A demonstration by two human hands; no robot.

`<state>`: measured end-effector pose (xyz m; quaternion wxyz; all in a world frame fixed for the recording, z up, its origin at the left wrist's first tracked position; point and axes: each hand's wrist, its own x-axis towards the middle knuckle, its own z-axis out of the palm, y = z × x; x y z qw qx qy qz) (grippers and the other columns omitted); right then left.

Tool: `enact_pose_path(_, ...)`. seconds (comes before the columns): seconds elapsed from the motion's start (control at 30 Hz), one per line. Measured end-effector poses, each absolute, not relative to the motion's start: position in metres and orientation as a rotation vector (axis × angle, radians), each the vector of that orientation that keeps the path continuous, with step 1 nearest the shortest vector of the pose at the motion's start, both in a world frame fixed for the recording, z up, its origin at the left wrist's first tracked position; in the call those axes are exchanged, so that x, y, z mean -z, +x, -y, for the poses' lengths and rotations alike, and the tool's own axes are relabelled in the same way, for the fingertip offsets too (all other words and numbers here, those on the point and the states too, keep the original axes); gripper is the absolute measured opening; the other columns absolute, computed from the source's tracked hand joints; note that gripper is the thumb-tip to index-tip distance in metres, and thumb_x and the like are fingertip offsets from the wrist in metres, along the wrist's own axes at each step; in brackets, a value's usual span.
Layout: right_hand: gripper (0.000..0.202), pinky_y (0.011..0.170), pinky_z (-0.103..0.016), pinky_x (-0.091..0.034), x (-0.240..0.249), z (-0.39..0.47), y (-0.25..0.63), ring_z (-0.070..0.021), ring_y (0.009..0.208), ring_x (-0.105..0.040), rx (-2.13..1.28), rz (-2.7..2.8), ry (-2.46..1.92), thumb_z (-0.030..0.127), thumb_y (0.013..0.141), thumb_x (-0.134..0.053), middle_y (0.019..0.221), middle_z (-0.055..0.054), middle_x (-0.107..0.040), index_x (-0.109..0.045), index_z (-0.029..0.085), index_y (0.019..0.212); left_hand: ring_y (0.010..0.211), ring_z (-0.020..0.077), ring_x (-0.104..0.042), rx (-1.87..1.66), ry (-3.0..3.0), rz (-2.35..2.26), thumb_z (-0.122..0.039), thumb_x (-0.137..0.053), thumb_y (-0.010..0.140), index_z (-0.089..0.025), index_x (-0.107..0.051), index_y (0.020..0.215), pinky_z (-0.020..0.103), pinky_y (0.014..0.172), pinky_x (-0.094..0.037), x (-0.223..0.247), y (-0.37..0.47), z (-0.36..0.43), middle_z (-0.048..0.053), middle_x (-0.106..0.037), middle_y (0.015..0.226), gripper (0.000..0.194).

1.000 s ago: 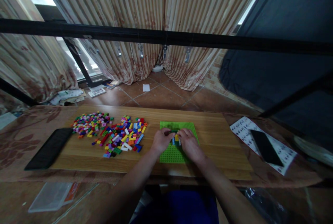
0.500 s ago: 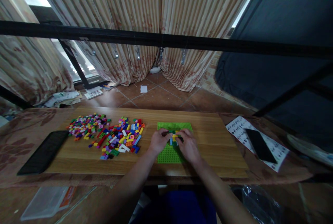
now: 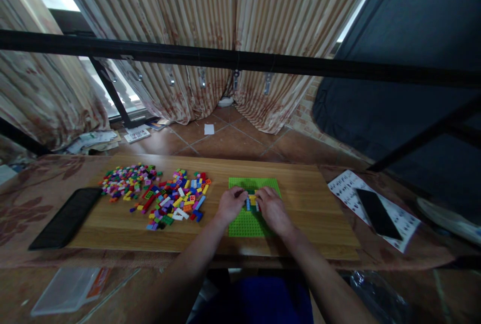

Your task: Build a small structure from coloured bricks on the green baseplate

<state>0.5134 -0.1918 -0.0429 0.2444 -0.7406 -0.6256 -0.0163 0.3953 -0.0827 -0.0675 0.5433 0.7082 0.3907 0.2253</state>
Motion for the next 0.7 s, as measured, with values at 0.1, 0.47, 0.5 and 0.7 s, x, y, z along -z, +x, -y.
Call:
enact_pose_path(0.1,0.014,0.077,-0.033,-0.044,0.041,0.191,0.515,-0.0217,0.088,-0.053,0.048,1.756,-2.042,0.013,0.088,-0.046,0.089,-0.006,-0.059,-0.056,0.022,0.084,0.053,0.0099,-0.057,-0.520,1.681,-0.946,-0.023,-0.052,0.081,-0.017,-0.068,0.081,0.019,0.050,-0.043,0.067,0.396,0.082,-0.003,-0.061,0.058,0.018)
enact_pose_path(0.47,0.019,0.076,-0.032,-0.043,0.035,0.186,0.514,-0.0210,0.084,-0.051,0.078,1.898,-2.074,0.009,0.089,-0.042,0.086,-0.005,-0.058,-0.055,0.021,0.082,0.062,0.0127,-0.060,-0.467,1.745,-0.924,-0.015,-0.067,0.063,-0.014,-0.066,0.094,0.021,0.057,-0.044,0.059,0.392,0.086,-0.002,-0.065,0.069,0.031)
enact_pose_path(0.5,0.019,0.076,-0.032,-0.043,0.035,0.186,0.514,-0.0210,0.084,-0.051,0.080,1.899,-2.075,0.009,0.089,-0.042,0.086,-0.005,-0.058,-0.055,0.021,0.082,0.063,0.0129,-0.060,-0.462,1.752,-0.926,-0.016,-0.066,0.064,-0.014,-0.066,0.094,0.021,0.057,-0.045,0.059,0.392,0.086,-0.002,-0.065,0.069,0.031)
enact_pose_path(0.7,0.019,0.077,-0.031,-0.043,0.041,0.186,0.515,-0.0204,0.084,-0.052,0.050,1.794,-2.048,0.011,0.088,-0.045,0.083,-0.004,-0.058,-0.058,0.021,0.078,0.071,0.0152,-0.063,-0.453,1.797,-1.001,-0.028,-0.062,0.075,-0.015,-0.068,0.092,0.023,0.062,-0.046,0.057,0.395,0.086,0.002,-0.069,0.076,0.022)
